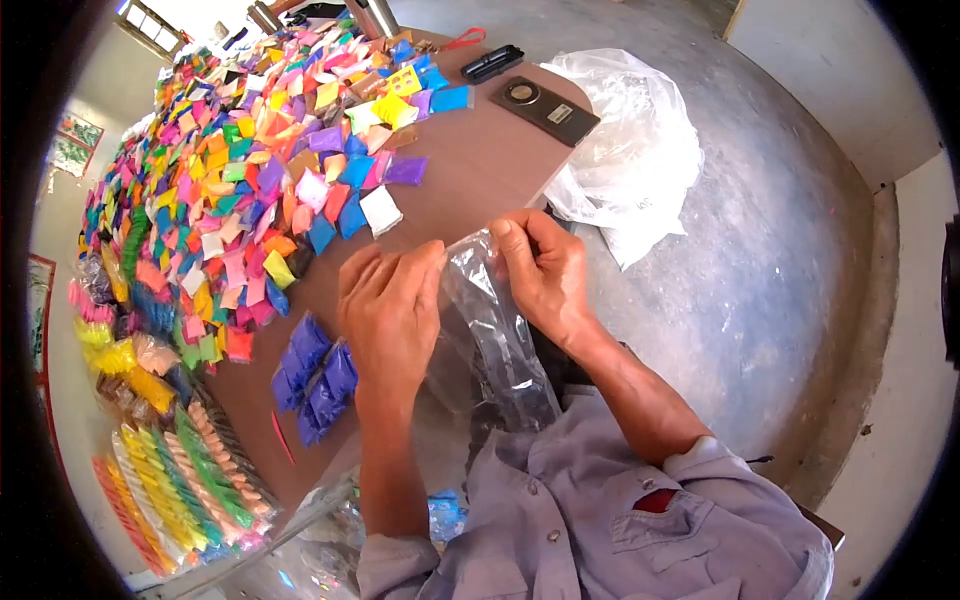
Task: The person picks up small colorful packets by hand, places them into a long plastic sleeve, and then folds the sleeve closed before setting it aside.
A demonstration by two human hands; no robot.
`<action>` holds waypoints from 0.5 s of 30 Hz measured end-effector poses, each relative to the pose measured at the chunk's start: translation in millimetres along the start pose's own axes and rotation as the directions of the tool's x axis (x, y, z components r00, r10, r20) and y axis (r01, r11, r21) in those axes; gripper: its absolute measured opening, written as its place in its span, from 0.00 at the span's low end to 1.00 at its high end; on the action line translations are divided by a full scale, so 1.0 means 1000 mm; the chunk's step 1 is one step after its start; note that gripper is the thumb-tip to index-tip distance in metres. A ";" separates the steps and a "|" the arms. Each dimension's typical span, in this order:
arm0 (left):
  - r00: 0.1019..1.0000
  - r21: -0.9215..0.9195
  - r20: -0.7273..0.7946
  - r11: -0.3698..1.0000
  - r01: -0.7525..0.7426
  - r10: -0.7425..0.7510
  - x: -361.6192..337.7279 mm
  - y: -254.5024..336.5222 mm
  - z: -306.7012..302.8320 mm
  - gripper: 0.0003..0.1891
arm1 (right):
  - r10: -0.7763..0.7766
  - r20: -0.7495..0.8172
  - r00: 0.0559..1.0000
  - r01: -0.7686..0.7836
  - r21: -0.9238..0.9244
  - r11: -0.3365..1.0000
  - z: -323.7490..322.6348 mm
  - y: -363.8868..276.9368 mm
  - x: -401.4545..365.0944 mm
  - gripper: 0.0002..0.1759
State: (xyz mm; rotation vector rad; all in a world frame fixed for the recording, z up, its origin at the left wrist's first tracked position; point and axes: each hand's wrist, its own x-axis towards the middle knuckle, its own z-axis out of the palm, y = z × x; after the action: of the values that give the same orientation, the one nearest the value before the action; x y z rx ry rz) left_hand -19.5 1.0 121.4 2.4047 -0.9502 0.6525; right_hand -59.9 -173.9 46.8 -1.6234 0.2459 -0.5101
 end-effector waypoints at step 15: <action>0.613 -0.612 0.752 0.087 0.786 -0.244 -0.141 0.058 0.041 0.22 | 0.090 -0.072 0.993 -0.086 0.050 0.995 0.017 0.009 0.037 0.16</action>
State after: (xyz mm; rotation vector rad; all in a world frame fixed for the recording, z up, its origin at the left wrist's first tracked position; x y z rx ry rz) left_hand -142.1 9.6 22.5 1.4969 -0.2457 -0.7382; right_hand -18.7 -176.6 44.3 -1.5426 0.3571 -0.5056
